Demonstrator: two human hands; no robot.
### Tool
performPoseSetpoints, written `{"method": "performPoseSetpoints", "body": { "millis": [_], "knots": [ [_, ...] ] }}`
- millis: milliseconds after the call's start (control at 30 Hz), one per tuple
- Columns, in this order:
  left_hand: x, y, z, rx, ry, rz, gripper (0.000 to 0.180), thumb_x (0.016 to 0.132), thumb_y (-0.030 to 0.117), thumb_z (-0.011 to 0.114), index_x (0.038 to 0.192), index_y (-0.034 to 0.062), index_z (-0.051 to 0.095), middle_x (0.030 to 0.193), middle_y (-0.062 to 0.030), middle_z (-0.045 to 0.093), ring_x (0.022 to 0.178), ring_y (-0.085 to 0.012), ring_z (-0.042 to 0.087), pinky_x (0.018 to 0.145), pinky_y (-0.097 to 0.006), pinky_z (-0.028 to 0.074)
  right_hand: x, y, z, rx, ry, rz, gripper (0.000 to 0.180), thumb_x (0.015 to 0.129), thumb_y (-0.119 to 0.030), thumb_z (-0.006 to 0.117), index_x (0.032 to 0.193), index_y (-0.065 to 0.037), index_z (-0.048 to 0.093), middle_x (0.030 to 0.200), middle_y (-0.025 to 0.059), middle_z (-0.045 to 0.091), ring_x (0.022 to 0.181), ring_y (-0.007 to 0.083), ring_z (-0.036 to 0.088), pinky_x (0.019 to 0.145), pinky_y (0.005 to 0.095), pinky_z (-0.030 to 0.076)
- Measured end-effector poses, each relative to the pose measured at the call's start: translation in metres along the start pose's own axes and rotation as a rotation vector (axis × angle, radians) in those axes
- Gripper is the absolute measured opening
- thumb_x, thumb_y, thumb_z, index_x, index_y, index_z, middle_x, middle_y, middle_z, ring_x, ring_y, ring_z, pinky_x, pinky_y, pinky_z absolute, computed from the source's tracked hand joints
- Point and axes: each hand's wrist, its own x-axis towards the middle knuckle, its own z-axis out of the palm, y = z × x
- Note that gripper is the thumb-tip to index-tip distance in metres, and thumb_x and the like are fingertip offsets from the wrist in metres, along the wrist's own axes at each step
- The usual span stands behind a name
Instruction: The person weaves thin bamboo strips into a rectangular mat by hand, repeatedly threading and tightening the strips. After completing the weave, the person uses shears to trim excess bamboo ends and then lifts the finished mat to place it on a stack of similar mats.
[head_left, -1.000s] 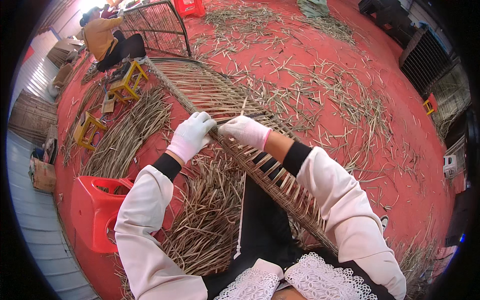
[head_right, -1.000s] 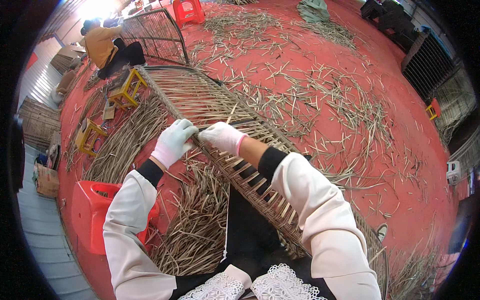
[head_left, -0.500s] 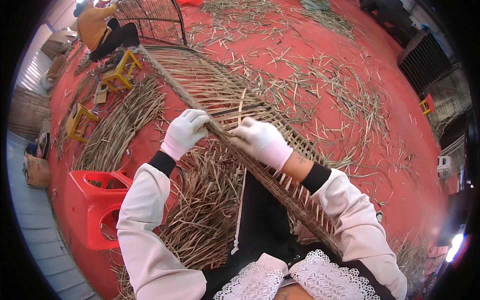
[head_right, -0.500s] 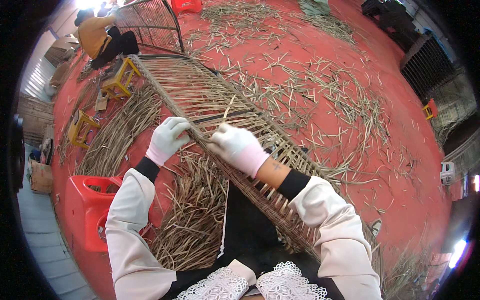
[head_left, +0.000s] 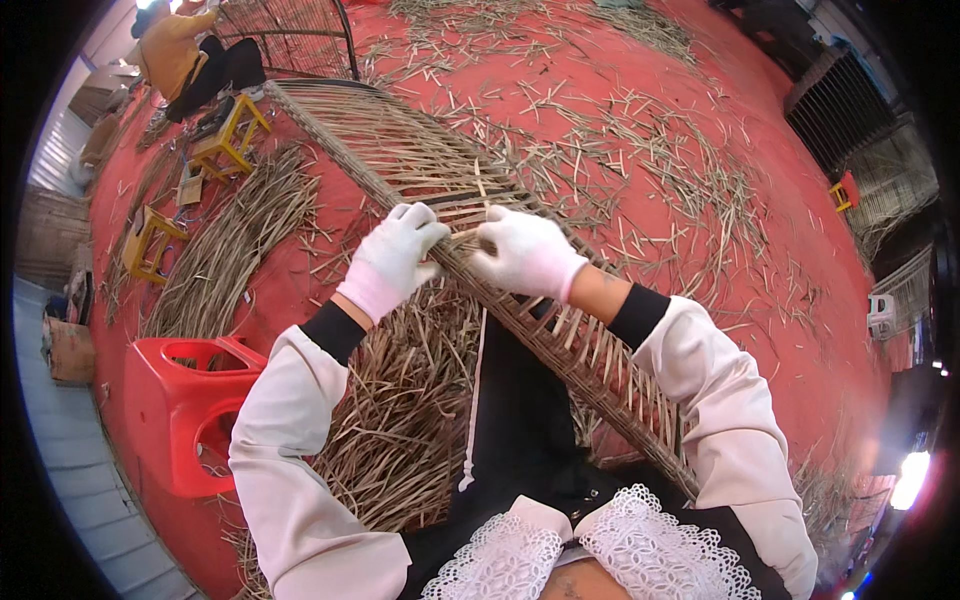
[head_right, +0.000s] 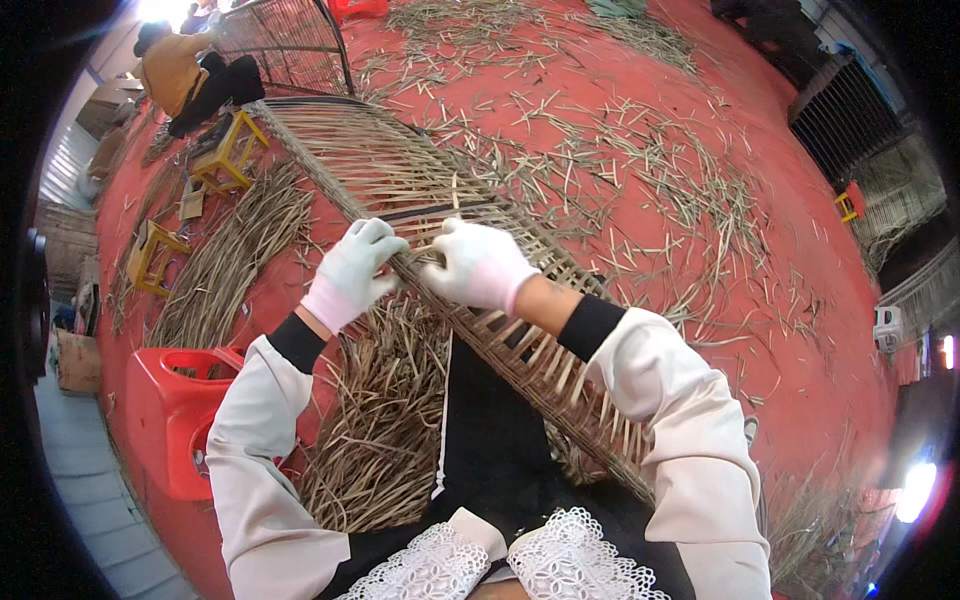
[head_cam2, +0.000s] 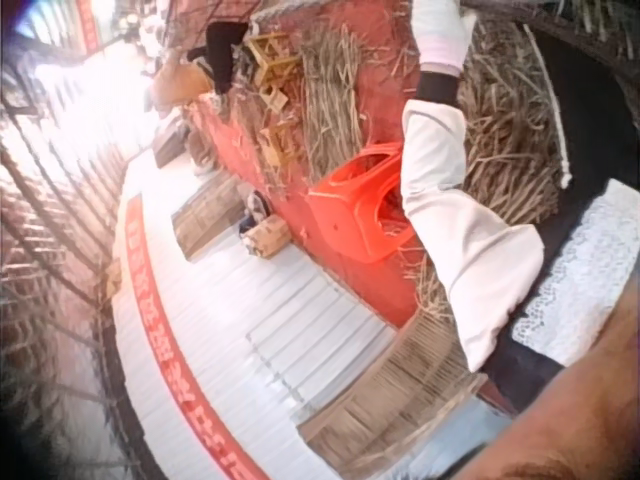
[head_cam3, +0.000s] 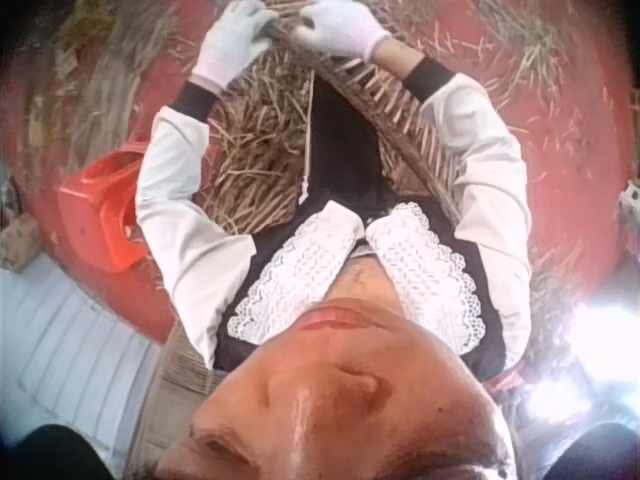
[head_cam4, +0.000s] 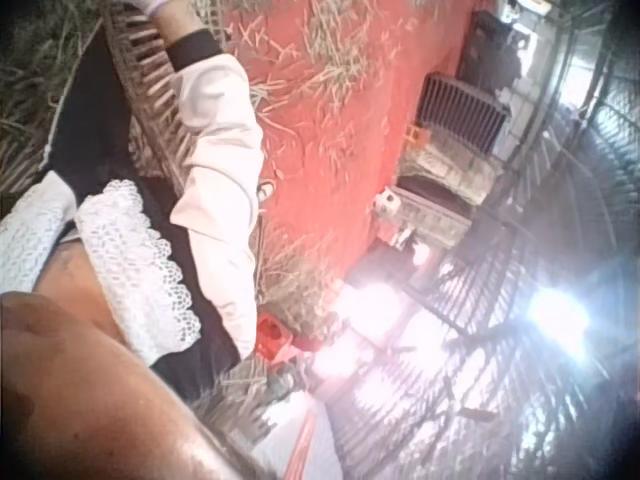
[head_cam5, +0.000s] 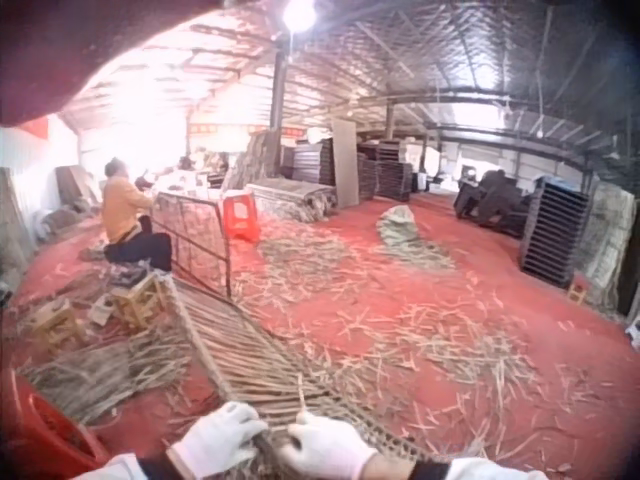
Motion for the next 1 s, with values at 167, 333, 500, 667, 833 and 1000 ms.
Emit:
{"method": "performPoseSetpoints", "body": {
  "millis": [167, 333, 500, 667, 833, 1000],
  "knots": [
    [-0.003, 0.006, 0.004, 0.059, 0.014, 0.017, 0.037, 0.071, 0.008, 0.076, 0.107, 0.0102, 0.067, 0.103, -0.0041, 0.064, 0.107, -0.0279, 0.061, 0.089, -0.039, 0.055, -0.005, -0.04, 0.014, 0.341, 0.029, -0.05, 0.031, 0.093, -0.03, 0.056, 0.084, -0.004, 0.071, 0.084, 0.0179, 0.07, 0.079, 0.0369, 0.069, 0.073, 0.0464, 0.056],
    [-0.02, -0.002, 0.02, 0.148, 0.196, 0.139, 0.034, 0.074, 0.013, 0.077, 0.106, 0.0115, 0.067, 0.106, -0.0052, 0.063, 0.105, -0.0258, 0.065, 0.083, -0.037, 0.058, -0.022, -0.058, 0.032, -0.212, 0.074, -0.243, 0.013, 0.09, -0.017, 0.064, 0.081, -0.008, 0.064, 0.087, 0.0109, 0.062, 0.077, 0.0324, 0.068, 0.066, 0.0435, 0.056],
    [-0.028, -0.003, 0.03, 0.059, 0.241, 0.136, 0.057, 0.071, 0.017, 0.081, 0.126, 0.0172, 0.066, 0.121, -0.0034, 0.063, 0.121, -0.0243, 0.061, 0.102, -0.042, 0.05, -0.047, 0.004, 0.02, 0.136, 0.252, -0.26, 0.02, 0.091, -0.025, 0.071, 0.102, -0.008, 0.069, 0.096, 0.0136, 0.062, 0.085, 0.0347, 0.069, 0.074, 0.0445, 0.057],
    [-0.014, 0.014, 0.034, 0.084, 0.067, 0.263, 0.07, 0.066, 0.021, 0.084, 0.133, 0.0174, 0.063, 0.129, 0.0005, 0.064, 0.131, -0.0247, 0.055, 0.117, -0.051, 0.035, -0.03, 0.055, 0.017, 0.178, -0.194, -0.076, 0.028, 0.088, -0.023, 0.071, 0.11, -0.006, 0.074, 0.112, 0.0185, 0.072, 0.099, 0.0385, 0.069, 0.087, 0.045, 0.055],
    [-0.011, 0.026, 0.026, 0.0, -0.058, 0.141, 0.062, 0.07, 0.019, 0.085, 0.127, 0.0146, 0.062, 0.136, -0.0006, 0.063, 0.136, -0.0261, 0.052, 0.118, -0.052, 0.035, -0.022, 0.046, 0.005, -0.109, -0.213, -0.18, 0.024, 0.083, -0.021, 0.071, 0.099, -0.004, 0.073, 0.105, 0.0163, 0.066, 0.098, 0.0359, 0.067, 0.084, 0.0443, 0.056],
    [-0.01, 0.028, 0.027, 0.0, -0.094, 0.145, 0.055, 0.076, 0.018, 0.082, 0.125, 0.0101, 0.06, 0.139, -0.0048, 0.062, 0.14, -0.0273, 0.049, 0.119, -0.05, 0.034, -0.057, 0.012, 0.006, -0.122, 0.172, -0.095, 0.018, 0.082, -0.015, 0.068, 0.095, -0.002, 0.065, 0.103, 0.0145, 0.058, 0.096, 0.0343, 0.064, 0.079, 0.0439, 0.057]
  ]
}}
